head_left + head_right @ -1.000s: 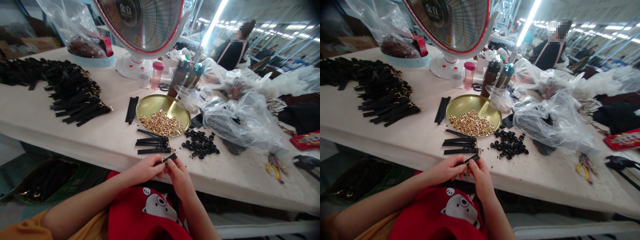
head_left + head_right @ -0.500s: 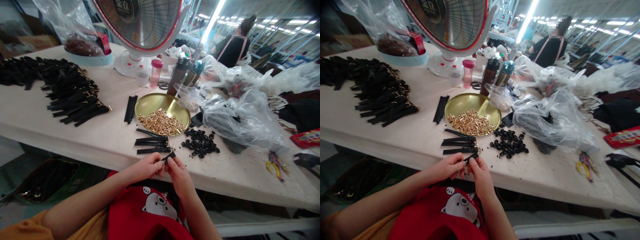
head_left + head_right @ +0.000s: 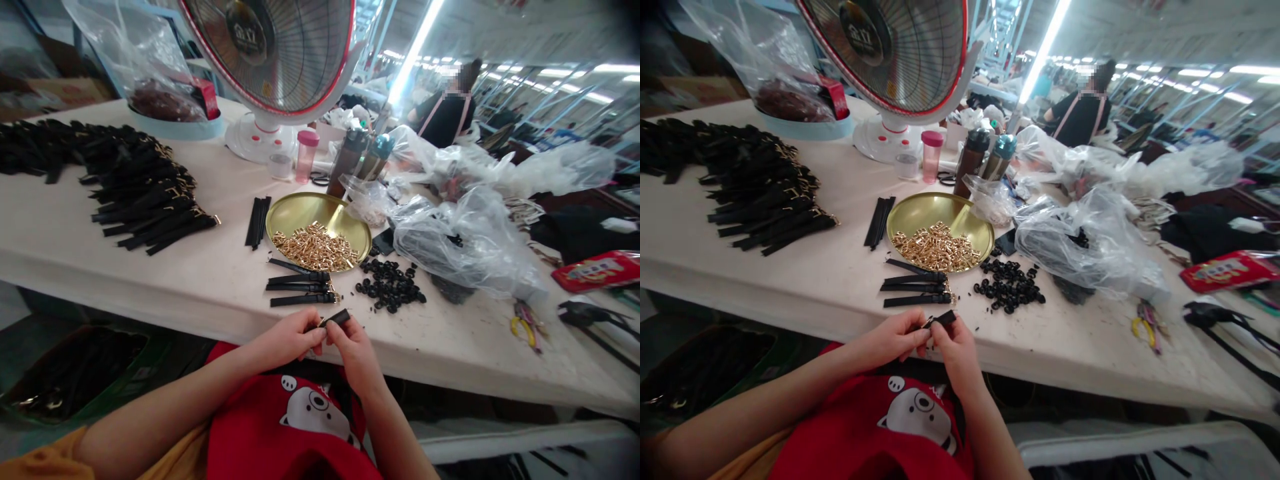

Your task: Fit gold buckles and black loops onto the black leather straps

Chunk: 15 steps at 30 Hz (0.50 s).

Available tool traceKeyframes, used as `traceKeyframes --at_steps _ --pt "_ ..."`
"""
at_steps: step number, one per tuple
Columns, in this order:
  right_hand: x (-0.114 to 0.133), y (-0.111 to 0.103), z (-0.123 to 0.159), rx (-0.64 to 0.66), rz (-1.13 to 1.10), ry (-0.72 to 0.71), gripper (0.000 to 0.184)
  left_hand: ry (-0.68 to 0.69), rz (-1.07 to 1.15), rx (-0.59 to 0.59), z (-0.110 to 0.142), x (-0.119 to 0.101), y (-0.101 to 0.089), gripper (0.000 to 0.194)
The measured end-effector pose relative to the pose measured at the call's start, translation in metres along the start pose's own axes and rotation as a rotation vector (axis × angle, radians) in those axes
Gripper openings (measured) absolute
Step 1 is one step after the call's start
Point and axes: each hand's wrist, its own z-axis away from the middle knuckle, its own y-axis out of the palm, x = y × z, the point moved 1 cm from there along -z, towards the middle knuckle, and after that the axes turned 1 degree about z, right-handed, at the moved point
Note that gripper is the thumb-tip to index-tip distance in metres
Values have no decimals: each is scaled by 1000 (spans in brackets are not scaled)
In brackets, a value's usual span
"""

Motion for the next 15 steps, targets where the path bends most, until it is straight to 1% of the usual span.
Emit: traceKeyframes --at_steps 3,6,8,10,12,15 --pt "-2 -1 0 48 -75 40 18 -10 -13 18 2 0 2 22" --pt "0 -1 0 28 -53 11 16 -36 -33 11 3 0 3 23" --pt "2 1 0 6 -4 -18 14 -28 -110 -11 2 -1 3 21" --pt "3 2 1 -9 60 -46 11 9 -223 -45 0 -1 2 20" --pt "3 3 2 -44 156 -99 8 44 -314 -73 -4 -1 2 20" --pt "2 2 7 -166 375 -293 5 48 -361 -80 -9 -1 2 21"
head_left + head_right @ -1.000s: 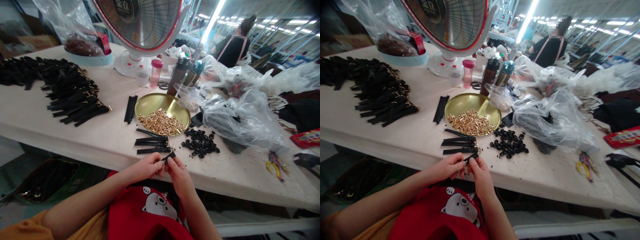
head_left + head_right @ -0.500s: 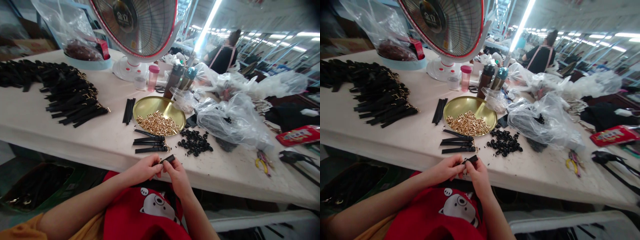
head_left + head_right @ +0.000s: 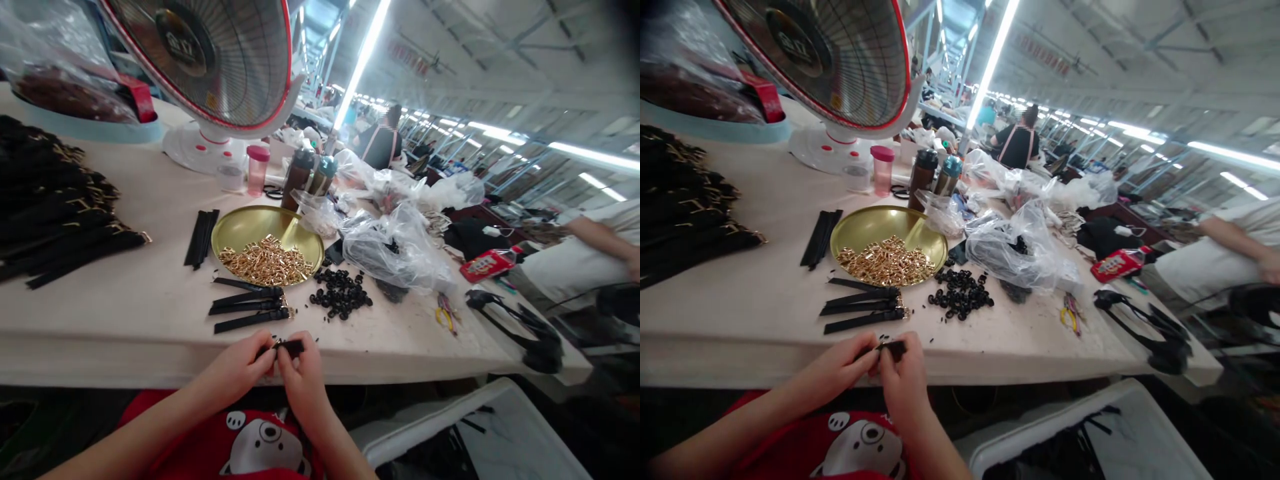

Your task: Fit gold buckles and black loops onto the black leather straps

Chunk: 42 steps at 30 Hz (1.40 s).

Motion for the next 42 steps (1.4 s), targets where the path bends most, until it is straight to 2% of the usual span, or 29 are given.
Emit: traceKeyframes --at_steps 2,4,7,9,11,13,16,19,20,22,24,26,27,29,31,35,39,42 --pt "0 -2 2 -57 123 -139 5 -3 -22 -8 -3 -1 0 23" --pt "-2 -3 0 -64 157 -175 5 -9 -37 -14 -6 -2 -1 24" --pt "-5 -6 -11 -37 40 -8 4 -17 -31 6 -11 -4 -6 26" --pt "-6 -7 -20 37 -149 131 5 -27 -29 31 -15 -4 -10 28" --pt "-6 -7 -26 118 -319 193 7 -44 -23 59 -21 -1 -13 30" --pt "-4 -9 -27 159 -352 166 9 -73 6 85 -27 4 -14 30" --pt "-1 -16 -27 221 -246 86 15 -119 129 85 -34 9 -12 26" --pt "-6 -32 -34 325 -164 96 20 -51 167 110 -39 6 -11 34" --pt "-11 -41 -39 312 -135 117 20 -18 136 130 -40 5 -12 33" --pt "-27 -69 -54 165 -56 168 24 -6 62 154 -42 5 -14 29" --pt "-48 -107 -72 -106 91 194 27 -41 29 132 -43 7 -18 29" --pt "-70 -145 -88 -358 352 178 30 -71 30 94 -44 10 -20 29" --pt "-80 -161 -95 -404 402 180 31 -77 38 86 -44 11 -21 29" --pt "-97 -183 -107 -408 463 176 28 -93 55 90 -43 11 -21 30" --pt "-110 -193 -114 -359 507 178 25 -114 69 106 -41 8 -20 30" --pt "-122 -190 -116 -307 580 189 19 -121 62 128 -37 1 -18 29" --pt "-121 -186 -112 -333 605 181 15 -105 41 128 -31 -2 -15 27" --pt "-115 -187 -111 -342 579 169 4 -62 46 132 -26 -4 -11 26"
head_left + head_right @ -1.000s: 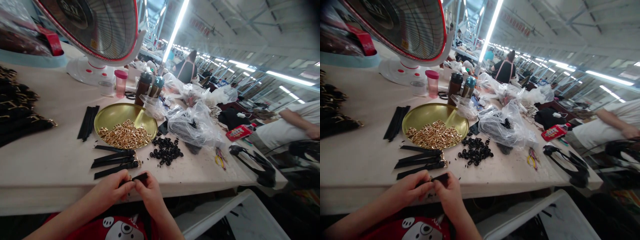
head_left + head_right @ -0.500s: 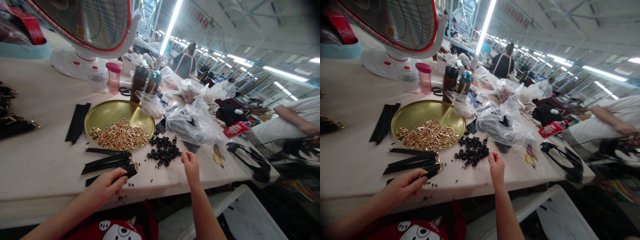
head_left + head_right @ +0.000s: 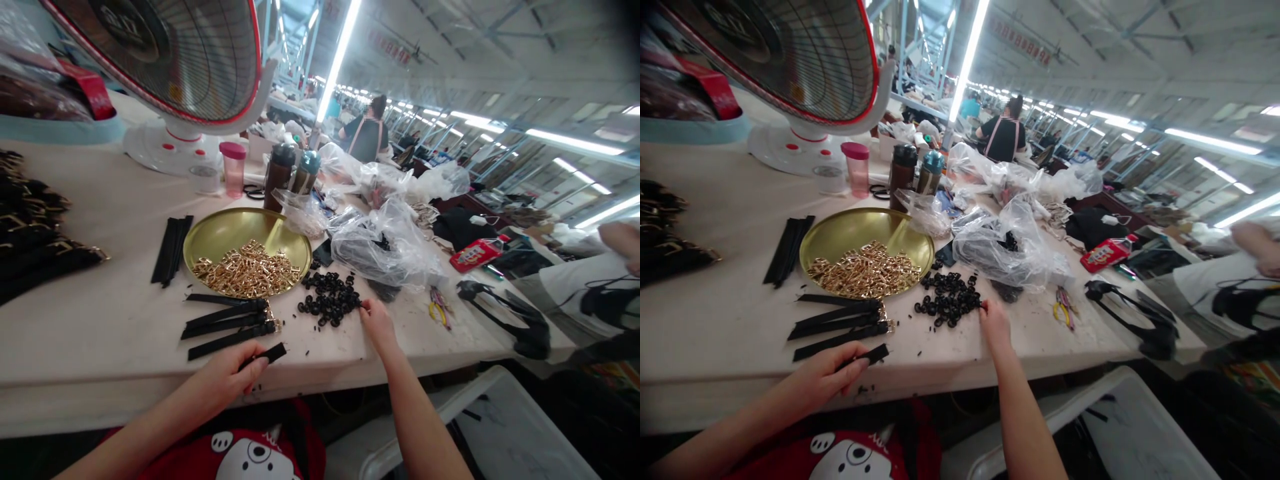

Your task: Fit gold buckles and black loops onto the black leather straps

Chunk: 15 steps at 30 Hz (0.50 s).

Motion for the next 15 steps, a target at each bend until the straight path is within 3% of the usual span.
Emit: traceKeyframes --at_steps 3,7,10,12,15 --pt "8 -9 1 -10 -65 14 4 37 2 -9 5 -3 2 26" --pt "39 -14 26 69 -230 19 22 42 5 -75 11 -12 1 28" --pt "82 -2 69 280 -459 18 33 101 36 -150 13 -24 3 26" --pt "113 11 101 541 -868 130 28 146 64 -211 12 -30 5 26" --pt "147 27 134 635 -1174 248 24 173 60 -261 14 -29 7 28"
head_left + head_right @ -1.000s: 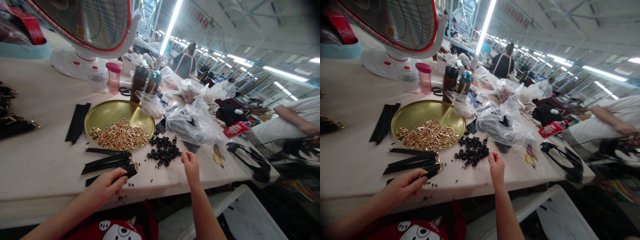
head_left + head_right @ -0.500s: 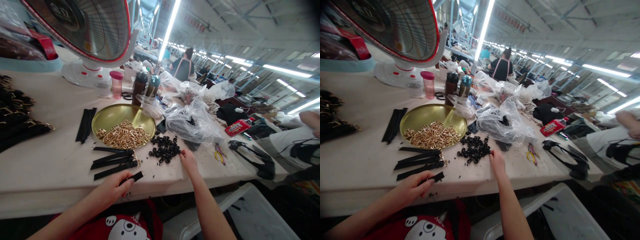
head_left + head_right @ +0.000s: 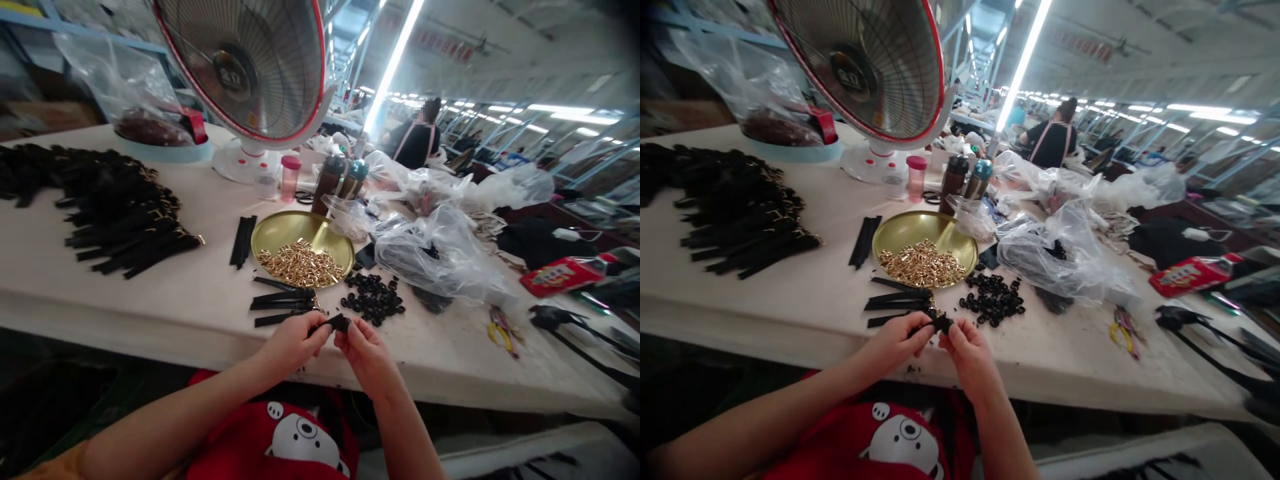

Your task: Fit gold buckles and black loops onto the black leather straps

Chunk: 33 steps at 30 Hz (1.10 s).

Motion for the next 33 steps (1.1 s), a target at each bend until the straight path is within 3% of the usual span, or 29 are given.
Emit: traceKeyframes --at_steps 3,7,13,19,26,31,33 --pt "-11 16 1 -55 -15 -41 22 -21 -42 30 7 6 -3 29" --pt "-16 11 -2 -162 56 -130 20 -29 -92 62 13 14 -7 29" --pt "-19 3 -4 -55 277 -16 23 -7 -170 78 6 21 -6 27" --pt "-30 4 -11 -132 78 48 21 -61 -92 64 2 25 0 27" --pt "-41 22 -13 -172 -110 42 22 -108 22 -47 0 29 7 27" --pt "-48 20 -9 -215 -16 39 21 -74 -14 -5 0 33 5 21" --pt "-46 17 -9 -207 57 26 20 -50 17 21 3 32 2 27"
